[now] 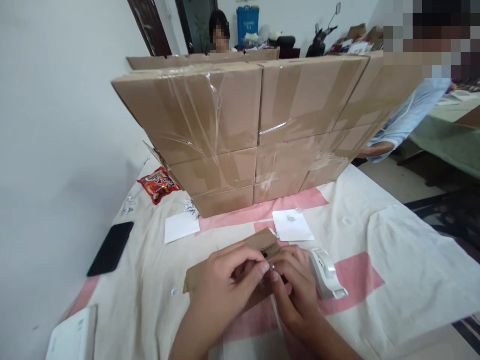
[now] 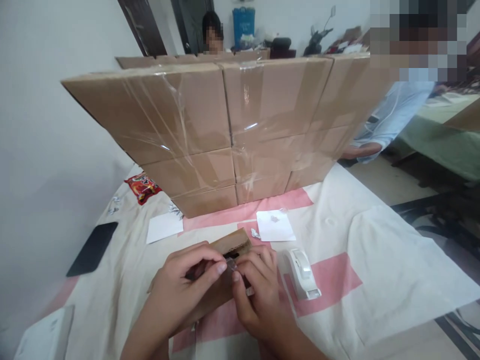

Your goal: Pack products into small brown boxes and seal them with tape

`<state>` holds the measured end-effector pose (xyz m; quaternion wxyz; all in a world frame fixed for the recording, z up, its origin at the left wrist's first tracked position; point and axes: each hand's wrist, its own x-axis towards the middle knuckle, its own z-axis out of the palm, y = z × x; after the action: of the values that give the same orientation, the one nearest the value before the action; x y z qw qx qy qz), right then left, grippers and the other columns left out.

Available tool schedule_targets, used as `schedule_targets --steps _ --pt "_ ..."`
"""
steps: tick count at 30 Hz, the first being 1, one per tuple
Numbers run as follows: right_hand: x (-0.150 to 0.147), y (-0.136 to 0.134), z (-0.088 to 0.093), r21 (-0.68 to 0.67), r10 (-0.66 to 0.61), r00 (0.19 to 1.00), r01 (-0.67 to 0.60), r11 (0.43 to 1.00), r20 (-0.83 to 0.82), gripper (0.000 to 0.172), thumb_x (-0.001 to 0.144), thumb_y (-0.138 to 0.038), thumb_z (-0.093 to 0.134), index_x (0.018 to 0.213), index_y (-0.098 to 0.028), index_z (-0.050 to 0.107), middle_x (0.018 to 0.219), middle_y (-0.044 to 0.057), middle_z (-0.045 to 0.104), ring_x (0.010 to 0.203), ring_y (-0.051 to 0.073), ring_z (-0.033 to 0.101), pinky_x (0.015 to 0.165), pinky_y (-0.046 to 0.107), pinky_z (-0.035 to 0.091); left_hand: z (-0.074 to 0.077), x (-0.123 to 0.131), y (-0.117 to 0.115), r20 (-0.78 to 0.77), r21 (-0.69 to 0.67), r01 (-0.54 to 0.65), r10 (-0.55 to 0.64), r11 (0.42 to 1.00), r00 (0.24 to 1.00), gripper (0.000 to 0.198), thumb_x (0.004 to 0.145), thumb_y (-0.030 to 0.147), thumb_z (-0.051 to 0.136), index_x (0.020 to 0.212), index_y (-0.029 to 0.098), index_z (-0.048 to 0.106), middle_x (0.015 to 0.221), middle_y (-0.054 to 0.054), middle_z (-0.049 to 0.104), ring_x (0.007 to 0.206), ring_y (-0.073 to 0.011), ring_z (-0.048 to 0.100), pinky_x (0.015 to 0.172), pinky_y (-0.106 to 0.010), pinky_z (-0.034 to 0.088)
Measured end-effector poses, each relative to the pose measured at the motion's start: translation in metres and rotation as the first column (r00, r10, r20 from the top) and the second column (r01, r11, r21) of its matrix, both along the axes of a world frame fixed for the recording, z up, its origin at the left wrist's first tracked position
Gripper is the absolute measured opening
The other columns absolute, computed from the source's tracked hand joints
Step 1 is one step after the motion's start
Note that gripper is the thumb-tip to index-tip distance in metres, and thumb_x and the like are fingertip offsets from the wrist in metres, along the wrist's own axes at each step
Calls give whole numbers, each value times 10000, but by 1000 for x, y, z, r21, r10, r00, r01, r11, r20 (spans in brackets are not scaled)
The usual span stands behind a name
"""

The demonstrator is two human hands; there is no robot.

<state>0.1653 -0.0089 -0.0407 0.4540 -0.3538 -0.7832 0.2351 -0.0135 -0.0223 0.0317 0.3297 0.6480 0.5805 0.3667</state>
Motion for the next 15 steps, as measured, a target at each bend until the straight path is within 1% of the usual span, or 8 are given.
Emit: schedule_targets --steps 3,7,11,13,14,15 --pt "-3 0 -2 16 -11 1000 11 1000 -8 146 964 -90 492 927 -222 543 873 12 627 916 214 535 824 398 352 1 2 -2 -16 93 -25 27 995 1000 204 963 244 590 791 214 695 733 28 612 674 -108 561 648 -225 426" --pt "-3 2 -2 -36 -13 1000 13 999 2 139 977 -116 494 917 -233 541 890 17 629 959 230 537 852 412 376 -1 1 -5 -57 194 -17 28 981 998 223 995 207 535 821 209 675 805 9 637 750 -118 608 719 -238 462" --pt "-3 3 0 -80 -38 999 38 996 1 142 989 -130 496 944 -244 565 916 23 640 1001 241 533 885 425 411 -10 2 -6 -112 282 -22 55 959 992 196 992 192 532 852 208 668 827 -13 652 769 -145 618 711 -275 467" --pt "-4 5 0 -94 -52 999 53 994 6 141 994 -133 500 954 -247 573 937 29 646 1021 244 525 895 429 425 -11 3 -7 -134 324 -16 63 946 989 171 981 171 543 869 213 666 823 -10 656 756 -148 608 702 -283 461" --pt "-5 6 0 -91 -66 998 67 994 15 142 994 -130 503 952 -246 574 941 31 648 1026 245 520 893 429 430 -10 3 -7 -123 348 -33 80 937 989 170 976 157 545 865 216 660 812 -3 653 746 -145 600 694 -280 457" --pt "-5 7 -1 -78 -87 996 89 993 26 149 991 -121 505 942 -245 572 939 34 648 1023 245 515 887 429 435 -8 3 -8 -90 386 -86 130 918 987 176 971 144 544 849 217 648 791 5 641 731 -140 588 680 -275 449"
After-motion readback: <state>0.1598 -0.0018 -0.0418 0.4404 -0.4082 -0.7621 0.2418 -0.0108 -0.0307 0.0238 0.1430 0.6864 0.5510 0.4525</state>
